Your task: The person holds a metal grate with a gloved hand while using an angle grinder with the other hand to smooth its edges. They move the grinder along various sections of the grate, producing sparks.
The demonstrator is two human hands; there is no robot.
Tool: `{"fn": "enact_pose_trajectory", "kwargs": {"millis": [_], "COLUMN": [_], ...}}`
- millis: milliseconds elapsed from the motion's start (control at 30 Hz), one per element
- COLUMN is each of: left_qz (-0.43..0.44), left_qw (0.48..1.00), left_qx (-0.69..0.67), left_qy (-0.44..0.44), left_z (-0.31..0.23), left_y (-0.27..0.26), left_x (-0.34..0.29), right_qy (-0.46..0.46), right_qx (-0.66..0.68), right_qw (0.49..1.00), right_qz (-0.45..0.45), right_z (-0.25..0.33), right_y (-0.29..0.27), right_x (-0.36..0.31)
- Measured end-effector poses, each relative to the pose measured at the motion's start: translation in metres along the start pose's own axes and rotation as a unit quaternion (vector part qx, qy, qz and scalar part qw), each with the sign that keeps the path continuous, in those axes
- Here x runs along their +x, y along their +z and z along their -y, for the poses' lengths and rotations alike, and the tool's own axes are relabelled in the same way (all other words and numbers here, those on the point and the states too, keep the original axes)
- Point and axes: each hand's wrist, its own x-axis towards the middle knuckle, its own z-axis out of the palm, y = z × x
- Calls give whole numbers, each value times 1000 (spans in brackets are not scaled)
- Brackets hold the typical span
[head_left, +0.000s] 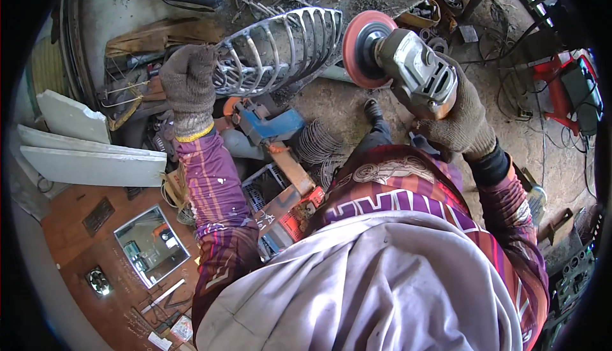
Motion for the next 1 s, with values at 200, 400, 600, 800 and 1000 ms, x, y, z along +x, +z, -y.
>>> {"fn": "enact_pose_trajectory", "kwargs": {"millis": [200,400,600,800,1000], "left_qz": [-11,21,39,53,62], "left_qw": [997,989,988,987,990], "left_qx": [59,115,98,106,70], "left_qy": [57,86,112,108,101], "left_z": [9,-4,-21,-27,-21], "left_y": [7,13,15,14,8], "left_x": [6,12,12,11,8], "right_qy": [-18,-9,-2,18,-11], "right_qx": [27,38,-18,-48,15], "right_qw": [999,999,1000,998,999], "right_qz": [17,-5,0,34,27], "right_z": [13,17,26,30,21], "right_y": [18,26,18,20,26], "right_x": [8,8,13,24,31]}}
